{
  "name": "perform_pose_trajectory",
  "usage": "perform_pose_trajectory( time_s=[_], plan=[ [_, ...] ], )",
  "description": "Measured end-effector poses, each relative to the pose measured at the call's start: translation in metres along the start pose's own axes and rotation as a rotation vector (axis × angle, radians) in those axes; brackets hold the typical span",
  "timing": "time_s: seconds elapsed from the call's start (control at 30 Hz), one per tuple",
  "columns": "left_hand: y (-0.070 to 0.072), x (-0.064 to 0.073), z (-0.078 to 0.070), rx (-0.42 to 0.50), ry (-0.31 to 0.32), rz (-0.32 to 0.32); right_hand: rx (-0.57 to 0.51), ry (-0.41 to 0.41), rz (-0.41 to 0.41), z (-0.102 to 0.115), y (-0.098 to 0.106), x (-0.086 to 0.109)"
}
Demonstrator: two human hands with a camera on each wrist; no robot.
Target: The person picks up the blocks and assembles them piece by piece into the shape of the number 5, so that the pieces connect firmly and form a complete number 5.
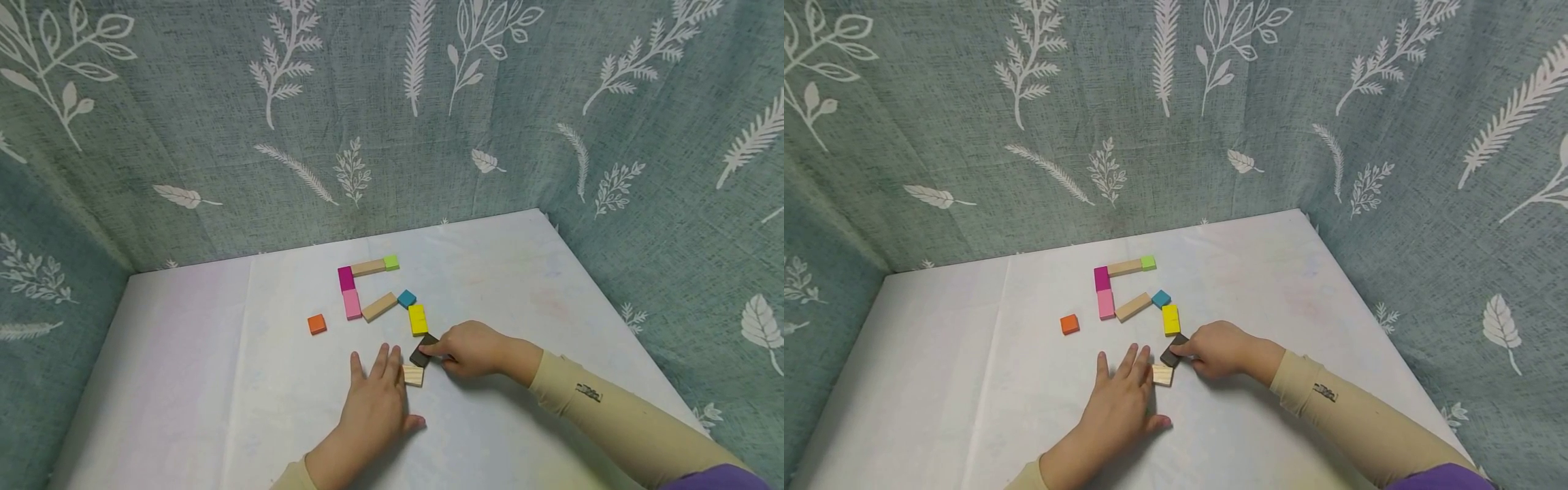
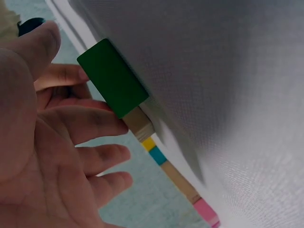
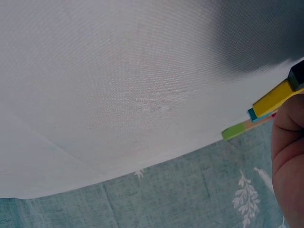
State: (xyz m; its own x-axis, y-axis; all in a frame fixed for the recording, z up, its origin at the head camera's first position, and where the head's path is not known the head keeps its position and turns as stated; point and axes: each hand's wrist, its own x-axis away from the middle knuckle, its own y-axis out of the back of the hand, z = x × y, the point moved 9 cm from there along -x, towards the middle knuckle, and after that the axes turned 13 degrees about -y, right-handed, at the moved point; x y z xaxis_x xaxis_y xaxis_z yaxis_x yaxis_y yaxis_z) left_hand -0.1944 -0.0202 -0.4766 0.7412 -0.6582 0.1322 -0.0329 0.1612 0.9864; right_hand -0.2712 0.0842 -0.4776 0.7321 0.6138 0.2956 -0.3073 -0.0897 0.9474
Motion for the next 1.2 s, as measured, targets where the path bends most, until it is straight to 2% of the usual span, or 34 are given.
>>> perform_pose_trajectory(
  time_s=[0.3,0.57,0.8,0.97,1.2],
  plan=[
    [-0.001,0.0,0.002,0.014,0.018,0.021,-0.011,0.001,-0.002,-0.001,0.0,0.0],
    [-0.002,-0.001,0.002,-0.004,0.016,0.013,-0.009,0.0,0.001,-0.001,0.001,-0.001],
    [0.004,0.004,0.003,-0.02,0.015,-0.015,-0.043,0.017,-0.052,-0.001,0.01,-0.001],
    [0.014,0.014,0.016,0.022,0.042,-0.048,-0.053,0.025,-0.073,-0.001,0.014,0.0],
    [0.021,0.031,0.048,0.108,0.15,-0.066,-0.056,0.034,-0.148,-0.003,0.014,0.006]
  ],
)
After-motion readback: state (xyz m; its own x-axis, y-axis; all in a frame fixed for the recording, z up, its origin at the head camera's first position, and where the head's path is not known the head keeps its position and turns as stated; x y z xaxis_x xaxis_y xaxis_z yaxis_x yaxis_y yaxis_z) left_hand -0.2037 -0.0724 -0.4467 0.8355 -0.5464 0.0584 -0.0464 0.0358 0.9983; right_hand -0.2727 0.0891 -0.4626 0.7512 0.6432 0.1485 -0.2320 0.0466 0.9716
